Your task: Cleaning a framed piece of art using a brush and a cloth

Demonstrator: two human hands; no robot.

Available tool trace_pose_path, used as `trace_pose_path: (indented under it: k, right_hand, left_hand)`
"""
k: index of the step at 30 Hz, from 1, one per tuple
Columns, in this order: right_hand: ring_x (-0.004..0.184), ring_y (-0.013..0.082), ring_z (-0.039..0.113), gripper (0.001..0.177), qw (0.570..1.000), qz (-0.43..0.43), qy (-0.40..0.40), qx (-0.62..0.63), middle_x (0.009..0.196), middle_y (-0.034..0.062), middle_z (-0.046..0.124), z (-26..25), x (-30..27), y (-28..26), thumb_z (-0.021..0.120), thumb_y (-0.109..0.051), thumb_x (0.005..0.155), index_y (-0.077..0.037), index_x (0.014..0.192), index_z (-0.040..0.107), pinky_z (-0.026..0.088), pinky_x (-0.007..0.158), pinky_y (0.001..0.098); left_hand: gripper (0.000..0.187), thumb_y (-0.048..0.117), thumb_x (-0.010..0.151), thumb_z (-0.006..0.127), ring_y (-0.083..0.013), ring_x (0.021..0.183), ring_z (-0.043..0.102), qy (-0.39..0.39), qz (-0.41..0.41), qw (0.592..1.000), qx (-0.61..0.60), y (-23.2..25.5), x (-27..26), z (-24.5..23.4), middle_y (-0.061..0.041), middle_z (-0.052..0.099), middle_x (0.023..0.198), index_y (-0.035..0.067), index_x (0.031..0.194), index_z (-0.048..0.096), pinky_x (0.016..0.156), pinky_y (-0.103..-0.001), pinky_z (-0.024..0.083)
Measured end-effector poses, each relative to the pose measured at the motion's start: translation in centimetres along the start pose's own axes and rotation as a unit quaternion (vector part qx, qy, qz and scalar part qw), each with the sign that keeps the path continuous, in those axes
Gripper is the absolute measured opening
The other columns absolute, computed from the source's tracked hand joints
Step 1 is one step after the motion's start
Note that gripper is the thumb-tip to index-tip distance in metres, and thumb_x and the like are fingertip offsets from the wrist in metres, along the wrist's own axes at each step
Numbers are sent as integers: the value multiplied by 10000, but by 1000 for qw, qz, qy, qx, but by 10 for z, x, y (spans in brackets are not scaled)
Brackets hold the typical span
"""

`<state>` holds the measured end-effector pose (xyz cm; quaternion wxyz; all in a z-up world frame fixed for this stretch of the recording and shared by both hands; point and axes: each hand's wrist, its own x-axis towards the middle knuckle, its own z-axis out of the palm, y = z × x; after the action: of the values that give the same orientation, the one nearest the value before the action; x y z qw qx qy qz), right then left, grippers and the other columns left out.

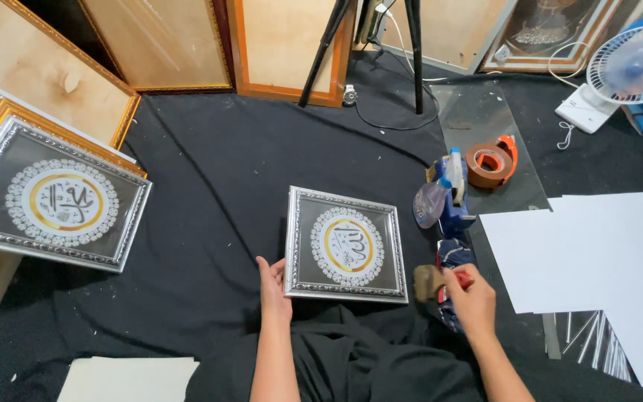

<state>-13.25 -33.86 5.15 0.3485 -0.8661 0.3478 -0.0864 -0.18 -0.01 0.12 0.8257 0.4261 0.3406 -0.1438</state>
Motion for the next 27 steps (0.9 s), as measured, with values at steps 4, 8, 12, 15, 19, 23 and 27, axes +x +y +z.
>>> trace_pose_path:
  k: [4, 8, 12, 15, 19, 23, 27]
  right_hand:
    - [696, 186, 630, 240, 990, -123, -66, -9, 753, 51, 669, 50, -35, -42, 694, -323, 943, -136, 805, 634, 479, 711, 343]
    - [708, 184, 635, 165, 941, -290, -159, 75, 822, 21, 667, 77, -67, -100, 683, -283, 958, -146, 880, 636, 485, 664, 326]
    - [723, 228, 771, 193, 904, -105, -286, 300, 764, 198, 775, 86, -48, -148, 786, -177, 907, -29, 1020, 736, 666, 725, 377]
    - [738, 247, 756, 211, 886, -96, -365, 268, 791, 241, 758, 82, -25, -164, 810, -111, 870, 31, 1003, 730, 671, 711, 403]
    - [749, 221, 744, 222, 873, -110, -393, 267, 792, 210, 752, 102, 9, -177, 810, -112, 875, 28, 1023, 721, 669, 729, 381]
    - [706, 193, 719, 152, 877, -137, -386, 251, 773, 141, 725, 120, 47, -209, 758, -163, 917, -31, 947, 690, 631, 691, 331]
    - [789, 191, 756, 187, 918, -124, -316, 206, 871, 111, 727, 130, 78, -245, 746, -247, 926, -79, 901, 667, 656, 727, 289]
  left_hand:
    - [832, 688, 978, 300, -297, 1101, 696, -2, 2, 1000, 19, 4, -6, 4, -176, 733, 1215, 13, 1298, 666, 905, -375, 521]
    - [783, 716, 968, 318, -325, 952, 705, 5, -20, 1000, 11, 3, -1, 4, -223, 738, 1110, 39, 1195, 641, 793, -406, 545]
    - [872, 902, 924, 315, -370, 1137, 669, -1, -10, 1000, 29, -16, 20, -11, -225, 711, 1144, 120, 1128, 643, 1015, -504, 503]
    - [969, 969, 873, 198, -347, 1046, 713, -3, -23, 998, 50, -21, 35, -15, -169, 751, 1044, 130, 1044, 652, 963, -490, 523]
    - [1004, 965, 879, 135, -309, 971, 704, 30, -5, 997, 77, -9, 13, 1, -115, 746, 930, 128, 940, 688, 974, -461, 502]
    - [837, 816, 970, 226, -254, 897, 599, 88, 45, 989, 107, -5, 8, 15, -87, 645, 833, 115, 788, 647, 909, -367, 429]
    - [774, 709, 1005, 254, -233, 682, 614, 143, 35, 980, 133, -1, 6, 21, -63, 625, 678, 78, 767, 635, 713, -332, 469]
